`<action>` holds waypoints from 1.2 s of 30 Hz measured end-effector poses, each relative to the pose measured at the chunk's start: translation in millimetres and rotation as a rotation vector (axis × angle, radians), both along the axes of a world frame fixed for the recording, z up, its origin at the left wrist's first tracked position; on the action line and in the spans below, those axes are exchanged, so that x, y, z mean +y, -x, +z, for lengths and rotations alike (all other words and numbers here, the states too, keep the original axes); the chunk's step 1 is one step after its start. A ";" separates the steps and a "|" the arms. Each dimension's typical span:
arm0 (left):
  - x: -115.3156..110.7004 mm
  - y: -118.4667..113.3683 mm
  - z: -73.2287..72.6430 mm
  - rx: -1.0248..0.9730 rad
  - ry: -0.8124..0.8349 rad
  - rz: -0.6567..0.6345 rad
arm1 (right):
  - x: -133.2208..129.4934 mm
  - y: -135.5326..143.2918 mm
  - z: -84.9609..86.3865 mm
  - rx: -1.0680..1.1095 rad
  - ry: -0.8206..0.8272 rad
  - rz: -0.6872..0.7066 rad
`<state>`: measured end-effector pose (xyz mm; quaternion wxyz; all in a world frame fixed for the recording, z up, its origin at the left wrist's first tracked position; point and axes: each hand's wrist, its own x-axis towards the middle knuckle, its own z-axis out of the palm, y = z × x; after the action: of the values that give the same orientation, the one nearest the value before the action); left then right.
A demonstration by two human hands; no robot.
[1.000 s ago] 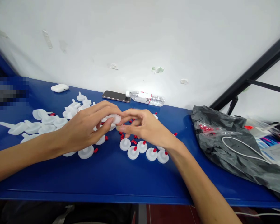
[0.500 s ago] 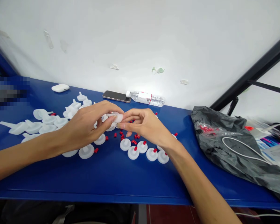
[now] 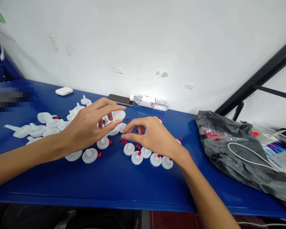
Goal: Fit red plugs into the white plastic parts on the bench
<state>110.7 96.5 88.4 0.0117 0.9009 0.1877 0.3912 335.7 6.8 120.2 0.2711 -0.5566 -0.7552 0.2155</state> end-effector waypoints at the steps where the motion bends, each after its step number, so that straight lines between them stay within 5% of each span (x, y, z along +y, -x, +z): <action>1: 0.7 0.1 -0.5 0.003 -0.018 0.014 | -0.5 3.4 -2.2 -0.037 -0.030 0.024; 9: 4.0 -0.5 -0.4 0.006 -0.098 0.082 | -4.8 26.4 -23.9 -0.258 -0.294 0.288; 15: 0.6 -0.4 3.7 0.015 -0.141 0.103 | -6.9 36.6 -36.0 -0.483 -0.482 0.361; 24: -1.5 0.4 6.1 0.024 -0.140 0.108 | -5.2 43.6 -42.5 -0.470 -0.605 0.409; 30: -0.9 0.1 5.7 -0.002 -0.068 0.059 | -6.4 42.4 -39.8 -0.411 -0.527 0.328; 36: -0.9 -1.0 7.5 -0.088 0.156 -0.063 | -3.1 29.6 -24.9 -0.037 -0.356 -0.013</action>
<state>111.7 95.6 95.9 0.1026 0.8845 0.1886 0.4141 306.1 3.8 95.3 0.3527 -0.5085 -0.7827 0.0666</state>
